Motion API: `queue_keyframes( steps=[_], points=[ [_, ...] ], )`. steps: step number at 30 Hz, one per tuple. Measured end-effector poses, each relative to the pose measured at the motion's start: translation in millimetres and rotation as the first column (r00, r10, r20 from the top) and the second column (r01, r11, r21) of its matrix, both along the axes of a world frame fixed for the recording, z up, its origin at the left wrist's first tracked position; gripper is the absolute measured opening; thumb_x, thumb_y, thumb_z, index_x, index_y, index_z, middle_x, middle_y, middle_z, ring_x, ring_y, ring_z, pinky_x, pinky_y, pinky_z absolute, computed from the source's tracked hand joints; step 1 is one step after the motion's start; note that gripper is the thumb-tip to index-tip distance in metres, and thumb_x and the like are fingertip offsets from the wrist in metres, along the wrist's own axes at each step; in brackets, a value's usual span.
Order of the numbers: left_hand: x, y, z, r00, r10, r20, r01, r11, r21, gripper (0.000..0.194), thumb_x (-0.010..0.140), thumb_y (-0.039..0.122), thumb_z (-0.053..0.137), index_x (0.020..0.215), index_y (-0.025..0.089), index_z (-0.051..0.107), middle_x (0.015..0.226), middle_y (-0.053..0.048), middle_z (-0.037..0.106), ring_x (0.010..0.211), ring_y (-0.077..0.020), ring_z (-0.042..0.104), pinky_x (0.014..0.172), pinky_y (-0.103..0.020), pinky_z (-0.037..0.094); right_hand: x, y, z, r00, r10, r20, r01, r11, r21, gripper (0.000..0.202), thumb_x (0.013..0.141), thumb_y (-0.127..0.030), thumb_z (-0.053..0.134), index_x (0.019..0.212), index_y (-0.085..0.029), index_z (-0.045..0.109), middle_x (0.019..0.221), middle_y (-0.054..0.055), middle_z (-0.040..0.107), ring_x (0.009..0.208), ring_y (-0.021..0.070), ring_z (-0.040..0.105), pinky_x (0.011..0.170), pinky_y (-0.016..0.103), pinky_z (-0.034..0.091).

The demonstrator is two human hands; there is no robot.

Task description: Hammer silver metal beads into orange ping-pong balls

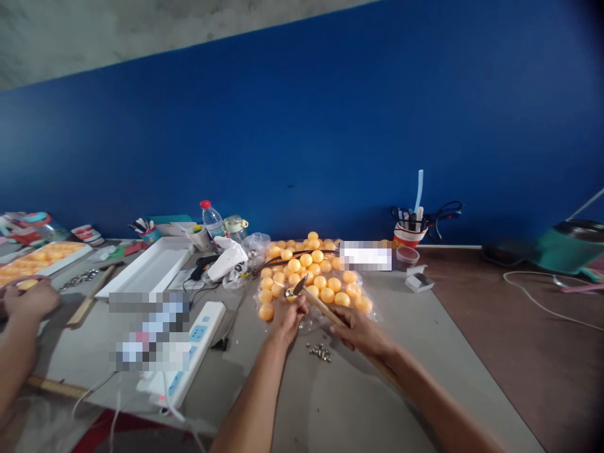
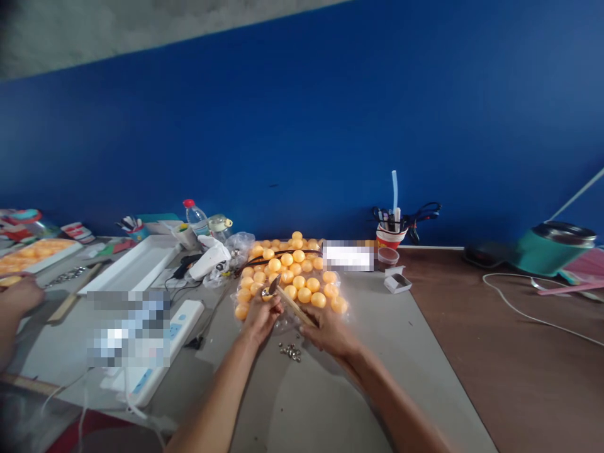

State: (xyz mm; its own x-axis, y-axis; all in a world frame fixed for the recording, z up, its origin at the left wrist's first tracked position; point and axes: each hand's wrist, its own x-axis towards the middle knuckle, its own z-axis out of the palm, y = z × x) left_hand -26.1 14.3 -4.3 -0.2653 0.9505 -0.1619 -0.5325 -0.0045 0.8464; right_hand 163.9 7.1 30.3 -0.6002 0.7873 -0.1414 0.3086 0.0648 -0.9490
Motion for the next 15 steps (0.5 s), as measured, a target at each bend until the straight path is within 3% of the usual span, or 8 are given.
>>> queue_keyframes(
  steps=[6, 11, 15],
  points=[
    [0.0, -0.4, 1.2, 1.000, 0.007, 0.005, -0.007, 1.000, 0.007, 0.051, 0.050, 0.022, 0.084, 0.088, 0.020, 0.050, 0.055, 0.009, 0.055, 0.043, -0.0073, 0.045, 0.049, -0.023, 0.035, -0.2, -0.8, 0.2, 0.996, -0.014, -0.091, 0.011, 1.000, -0.028, 0.017, 0.078, -0.026, 0.055, 0.092, -0.018, 0.055, 0.054, -0.008, 0.047, 0.044, 0.0076, 0.043, 0.043, 0.019, 0.036],
    [-0.3, -2.1, 3.8, 0.999, -0.006, 0.043, 0.006, 1.000, -0.002, 0.049, 0.050, 0.021, 0.083, 0.086, 0.020, 0.050, 0.055, 0.009, 0.054, 0.044, -0.0073, 0.046, 0.050, -0.023, 0.037, -2.5, -1.6, -2.9, 0.999, 0.001, -0.033, -0.002, 1.000, -0.025, 0.013, 0.075, -0.025, 0.057, 0.086, -0.018, 0.054, 0.056, -0.007, 0.050, 0.042, 0.0072, 0.044, 0.040, 0.019, 0.034],
    [1.0, -3.7, 6.6, 0.999, -0.003, 0.045, 0.003, 1.000, 0.015, 0.048, 0.050, 0.020, 0.083, 0.085, 0.020, 0.050, 0.059, 0.007, 0.058, 0.044, -0.0066, 0.046, 0.049, -0.022, 0.036, -1.1, -0.1, -3.6, 0.997, -0.021, -0.077, 0.017, 0.999, -0.045, 0.020, 0.079, -0.027, 0.056, 0.096, -0.018, 0.057, 0.054, -0.008, 0.049, 0.043, 0.0073, 0.043, 0.043, 0.019, 0.036]
  ],
)
